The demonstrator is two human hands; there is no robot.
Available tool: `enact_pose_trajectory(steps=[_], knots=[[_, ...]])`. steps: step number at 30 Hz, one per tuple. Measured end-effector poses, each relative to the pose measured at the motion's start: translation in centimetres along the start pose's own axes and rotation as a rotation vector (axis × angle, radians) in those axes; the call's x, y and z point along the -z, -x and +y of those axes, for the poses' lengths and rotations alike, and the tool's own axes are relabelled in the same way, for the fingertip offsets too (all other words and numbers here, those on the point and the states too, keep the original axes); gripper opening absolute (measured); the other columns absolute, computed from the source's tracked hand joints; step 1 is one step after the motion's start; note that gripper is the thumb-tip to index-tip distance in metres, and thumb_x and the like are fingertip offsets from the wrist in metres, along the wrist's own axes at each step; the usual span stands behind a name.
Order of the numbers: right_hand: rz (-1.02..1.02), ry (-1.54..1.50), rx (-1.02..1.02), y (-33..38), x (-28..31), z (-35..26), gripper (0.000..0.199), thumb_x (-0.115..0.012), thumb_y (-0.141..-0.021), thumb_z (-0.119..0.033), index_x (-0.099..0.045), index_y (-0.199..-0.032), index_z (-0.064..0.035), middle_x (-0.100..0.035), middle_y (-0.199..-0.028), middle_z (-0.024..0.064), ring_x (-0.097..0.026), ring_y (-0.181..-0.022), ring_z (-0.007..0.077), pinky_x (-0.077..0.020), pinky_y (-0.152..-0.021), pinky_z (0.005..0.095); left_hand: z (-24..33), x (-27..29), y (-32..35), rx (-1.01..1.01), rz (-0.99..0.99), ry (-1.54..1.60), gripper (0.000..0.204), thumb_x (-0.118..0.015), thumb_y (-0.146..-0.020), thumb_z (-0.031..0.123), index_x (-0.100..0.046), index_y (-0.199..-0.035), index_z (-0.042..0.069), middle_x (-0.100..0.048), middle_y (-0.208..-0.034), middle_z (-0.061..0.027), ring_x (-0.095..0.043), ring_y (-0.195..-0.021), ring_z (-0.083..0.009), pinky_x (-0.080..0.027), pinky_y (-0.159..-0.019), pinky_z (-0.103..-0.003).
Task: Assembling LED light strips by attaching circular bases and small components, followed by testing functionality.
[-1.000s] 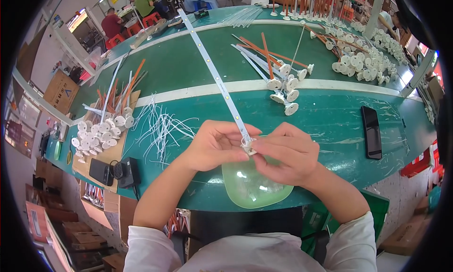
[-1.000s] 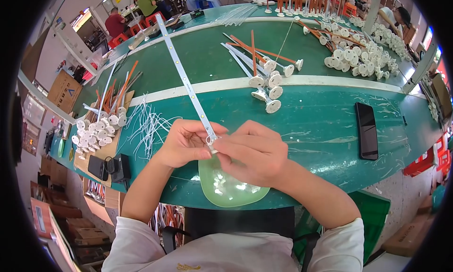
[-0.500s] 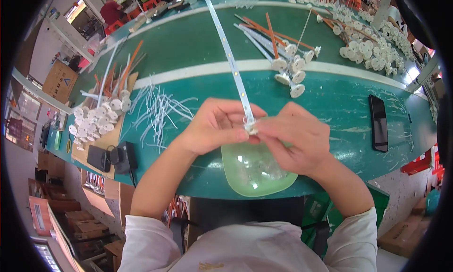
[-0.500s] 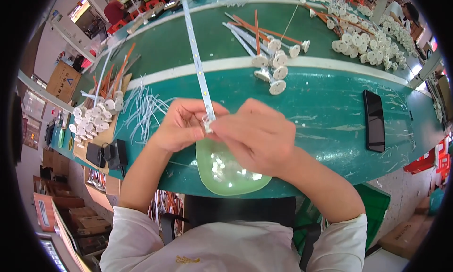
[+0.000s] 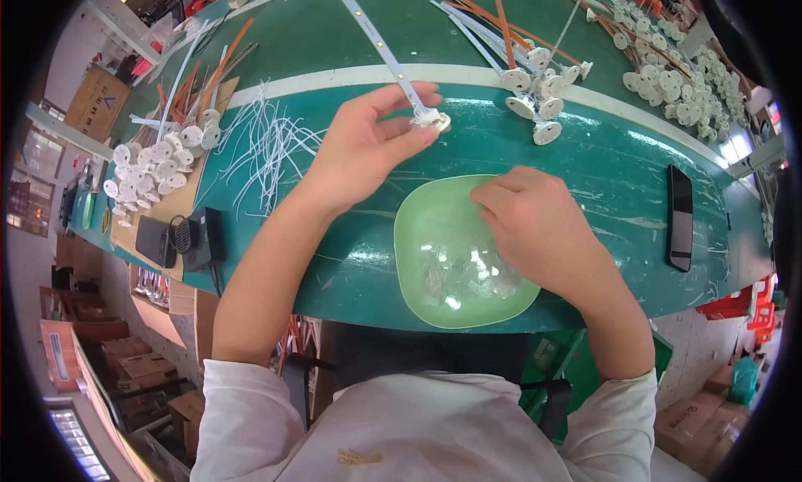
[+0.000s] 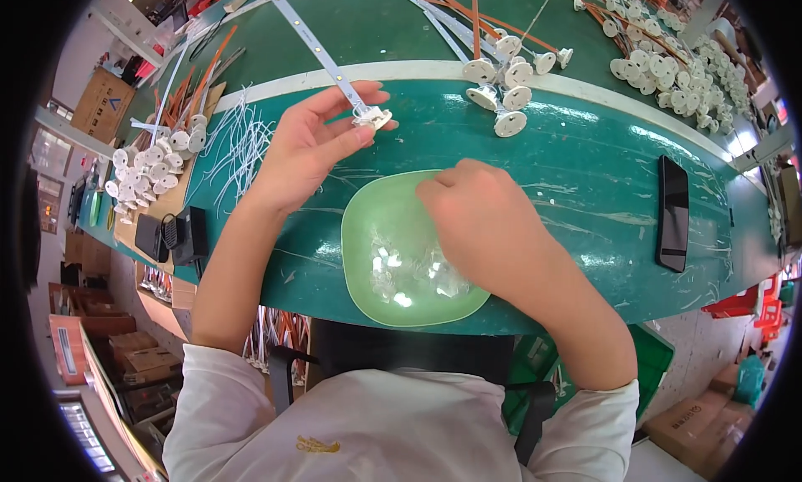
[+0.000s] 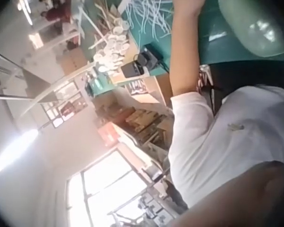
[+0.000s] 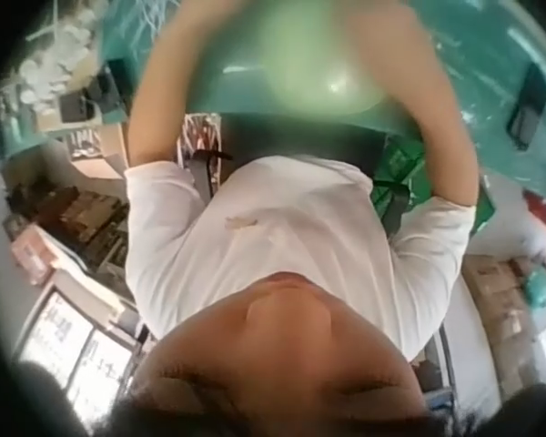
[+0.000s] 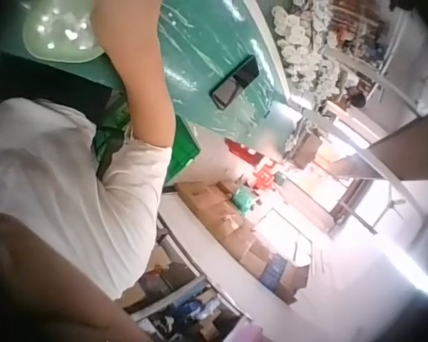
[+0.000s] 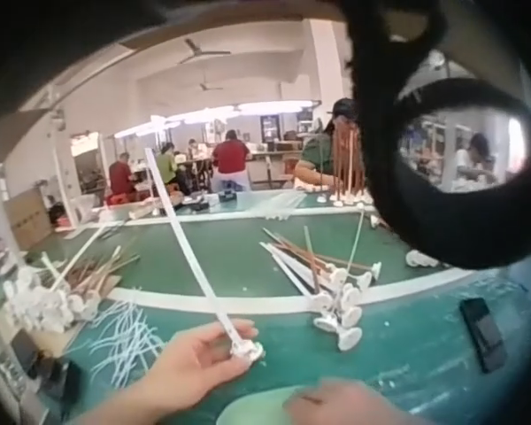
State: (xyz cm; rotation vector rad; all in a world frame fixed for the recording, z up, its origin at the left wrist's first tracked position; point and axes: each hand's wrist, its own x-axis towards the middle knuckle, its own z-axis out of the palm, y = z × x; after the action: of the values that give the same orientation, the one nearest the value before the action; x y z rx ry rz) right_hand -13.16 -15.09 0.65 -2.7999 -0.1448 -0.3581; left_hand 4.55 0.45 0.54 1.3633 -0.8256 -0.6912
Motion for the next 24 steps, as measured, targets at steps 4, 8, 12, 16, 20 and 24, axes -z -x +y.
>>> enact_pose_trajectory(steps=[4,8,12,16,20,24], knots=[[-0.066,-0.002,0.039,0.1,-0.1,-0.2,0.022,-0.067,-0.074,0.001,-0.067,-0.096,0.0001,-0.066,-0.089,0.0149,-0.064,-0.084,0.0339,-0.0537,-0.074,0.0428,-0.2,-0.4,-0.2,-0.008,-0.030,0.034,0.045,-0.067,-0.090,-0.001,-0.053,-0.133,-0.003,-0.061,-0.126,-0.0122,-0.064,-0.110,-0.0186,-0.052,-0.094,-0.030],[-0.075,-0.019,0.028,-0.1,-0.1,-0.4,0.025,-0.065,-0.071,0.003,-0.067,-0.096,0.0009,-0.065,-0.088,0.0154,-0.064,-0.085,0.0347,-0.0537,-0.075,0.0433,-0.1,-0.5,-0.1,0.003,-0.055,0.008,0.048,-0.066,-0.090,-0.002,-0.052,-0.135,-0.003,-0.062,-0.127,-0.0149,-0.065,-0.113,-0.0251,-0.051,-0.100,-0.034],[-0.076,-0.083,0.016,0.2,-0.3,-0.2,0.025,-0.063,-0.070,0.004,-0.068,-0.094,0.0001,-0.066,-0.088,0.0150,-0.064,-0.086,0.0345,-0.0539,-0.076,0.0431,-0.1,-0.5,0.1,-0.010,-0.059,0.104,0.043,-0.065,-0.091,-0.001,-0.053,-0.132,-0.002,-0.061,-0.129,-0.0157,-0.064,-0.116,-0.0274,-0.053,-0.098,-0.034],[0.040,-0.156,0.052,0.2,-0.2,0.1,0.018,-0.065,-0.074,0.003,-0.069,-0.092,-0.0005,-0.066,-0.087,0.0142,-0.066,-0.084,0.0334,-0.0548,-0.073,0.0405,0.4,-0.9,0.5,-0.022,-0.055,0.229,0.036,-0.064,-0.091,-0.001,-0.052,-0.125,-0.001,-0.058,-0.132,-0.0173,-0.060,-0.122,-0.0316,-0.056,-0.096,-0.034],[0.265,-0.335,0.041,-0.4,0.1,-0.5,0.016,-0.068,-0.078,0.003,-0.069,-0.094,-0.0012,-0.068,-0.089,0.0138,-0.069,-0.079,0.0303,-0.0556,-0.066,0.0352,0.3,-1.0,0.9,-0.012,-0.118,0.491,0.040,-0.067,-0.089,-0.002,-0.047,-0.123,0.004,-0.054,-0.136,-0.0187,-0.054,-0.128,-0.0367,-0.057,-0.097,-0.037],[0.545,-0.608,-0.041,-0.5,-0.1,-1.4,0.010,-0.067,-0.085,0.003,-0.069,-0.096,0.0012,-0.071,-0.090,0.0135,-0.074,-0.078,0.0235,-0.0577,-0.065,0.0286,-0.1,-1.3,1.1,-0.068,-0.124,0.551,0.056,-0.077,-0.083,0.006,-0.042,-0.126,0.010,-0.056,-0.133,-0.0166,-0.056,-0.126,-0.0353,-0.055,-0.100,-0.040]])
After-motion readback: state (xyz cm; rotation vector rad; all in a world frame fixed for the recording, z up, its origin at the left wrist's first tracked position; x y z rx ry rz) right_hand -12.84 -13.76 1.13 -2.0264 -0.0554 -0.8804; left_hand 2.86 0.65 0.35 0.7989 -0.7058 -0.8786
